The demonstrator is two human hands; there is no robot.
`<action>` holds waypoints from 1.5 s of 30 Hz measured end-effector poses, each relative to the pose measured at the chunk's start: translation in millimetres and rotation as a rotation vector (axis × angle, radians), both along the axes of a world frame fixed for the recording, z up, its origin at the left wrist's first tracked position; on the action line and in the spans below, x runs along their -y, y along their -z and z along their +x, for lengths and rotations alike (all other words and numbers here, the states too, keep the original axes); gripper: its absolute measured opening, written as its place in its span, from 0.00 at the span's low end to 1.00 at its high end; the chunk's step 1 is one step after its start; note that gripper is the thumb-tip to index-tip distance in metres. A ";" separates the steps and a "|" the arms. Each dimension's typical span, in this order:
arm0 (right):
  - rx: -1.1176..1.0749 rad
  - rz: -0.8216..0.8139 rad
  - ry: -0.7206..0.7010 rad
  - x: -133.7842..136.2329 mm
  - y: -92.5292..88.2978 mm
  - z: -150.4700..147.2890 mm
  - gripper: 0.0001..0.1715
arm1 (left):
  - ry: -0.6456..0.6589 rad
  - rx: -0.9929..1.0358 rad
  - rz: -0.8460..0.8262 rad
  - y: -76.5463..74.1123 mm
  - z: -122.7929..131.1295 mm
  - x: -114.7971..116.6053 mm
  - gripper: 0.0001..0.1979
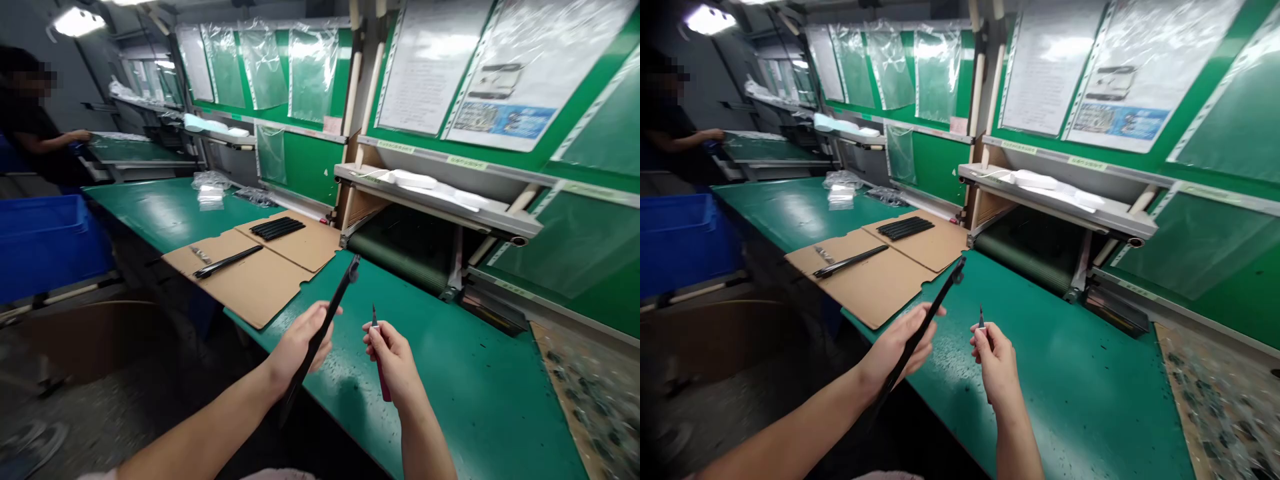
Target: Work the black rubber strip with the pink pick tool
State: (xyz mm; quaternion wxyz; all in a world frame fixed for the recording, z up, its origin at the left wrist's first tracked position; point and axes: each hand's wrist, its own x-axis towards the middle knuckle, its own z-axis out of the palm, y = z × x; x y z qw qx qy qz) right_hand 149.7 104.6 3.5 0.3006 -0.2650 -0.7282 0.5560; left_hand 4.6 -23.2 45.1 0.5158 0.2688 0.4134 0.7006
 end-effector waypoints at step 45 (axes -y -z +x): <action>0.204 0.759 -0.057 69.4 -11.6 -6.6 0.20 | -0.533 0.224 0.025 8.1 -43.7 -6.9 0.14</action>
